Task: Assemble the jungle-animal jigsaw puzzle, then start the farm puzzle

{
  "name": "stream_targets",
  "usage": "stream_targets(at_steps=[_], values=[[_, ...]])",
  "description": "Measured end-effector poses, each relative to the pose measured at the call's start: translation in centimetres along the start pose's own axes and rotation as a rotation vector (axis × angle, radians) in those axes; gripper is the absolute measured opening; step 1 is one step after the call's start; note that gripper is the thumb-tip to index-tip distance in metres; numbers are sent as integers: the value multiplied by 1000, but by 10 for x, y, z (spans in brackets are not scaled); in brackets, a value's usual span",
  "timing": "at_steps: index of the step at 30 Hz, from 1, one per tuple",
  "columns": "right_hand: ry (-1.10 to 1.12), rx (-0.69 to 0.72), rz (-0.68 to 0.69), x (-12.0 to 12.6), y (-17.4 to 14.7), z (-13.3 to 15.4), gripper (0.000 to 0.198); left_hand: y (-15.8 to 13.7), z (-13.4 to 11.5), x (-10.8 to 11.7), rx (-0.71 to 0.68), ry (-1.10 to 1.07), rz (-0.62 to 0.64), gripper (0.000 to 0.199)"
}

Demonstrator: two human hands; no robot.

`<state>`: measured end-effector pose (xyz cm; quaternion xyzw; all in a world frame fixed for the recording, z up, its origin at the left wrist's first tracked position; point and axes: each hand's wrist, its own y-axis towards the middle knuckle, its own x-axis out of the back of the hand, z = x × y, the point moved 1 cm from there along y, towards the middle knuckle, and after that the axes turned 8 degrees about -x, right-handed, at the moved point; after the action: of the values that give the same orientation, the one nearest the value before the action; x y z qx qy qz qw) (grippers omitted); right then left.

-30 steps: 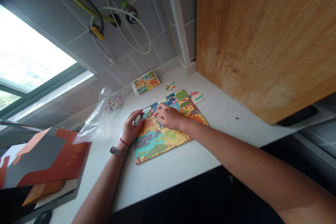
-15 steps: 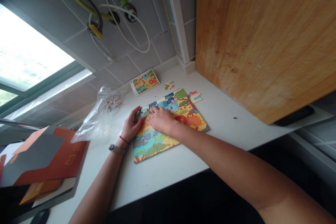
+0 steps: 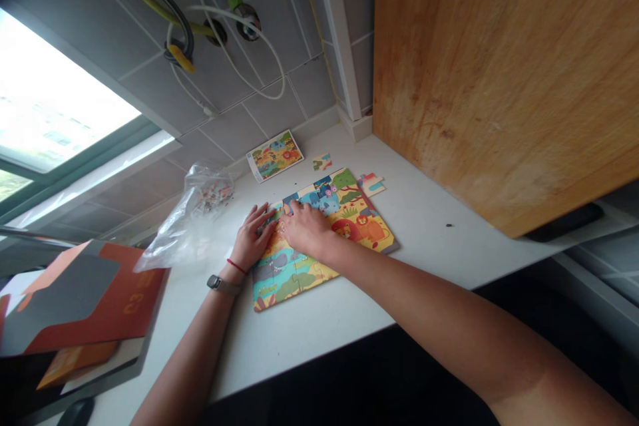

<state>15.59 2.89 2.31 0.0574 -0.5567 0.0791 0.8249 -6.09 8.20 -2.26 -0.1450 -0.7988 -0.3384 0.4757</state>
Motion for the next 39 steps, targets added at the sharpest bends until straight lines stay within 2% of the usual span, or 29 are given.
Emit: stream_targets(at_steps=[5,9,16,30,34,39], values=[[-1,-17,-6,0,-1,1,42,-1,-1,-1,-4,57,10,38],[1,-21,-8,-1,-2,1,43,-3,0,0,-25,29,28,39],[-13,-1,-33,-3,-2,-1,44,-5,7,3,20,-26,36,44],[-4,-14,-28,-5,-4,-1,46,-9,8,7,-54,70,139,49],[-3,-24,-50,-10,-2,-3,54,-4,8,8,-44,21,49,43],[46,-27,-45,-9,-3,-4,58,2,9,9,33,-69,-66,47]])
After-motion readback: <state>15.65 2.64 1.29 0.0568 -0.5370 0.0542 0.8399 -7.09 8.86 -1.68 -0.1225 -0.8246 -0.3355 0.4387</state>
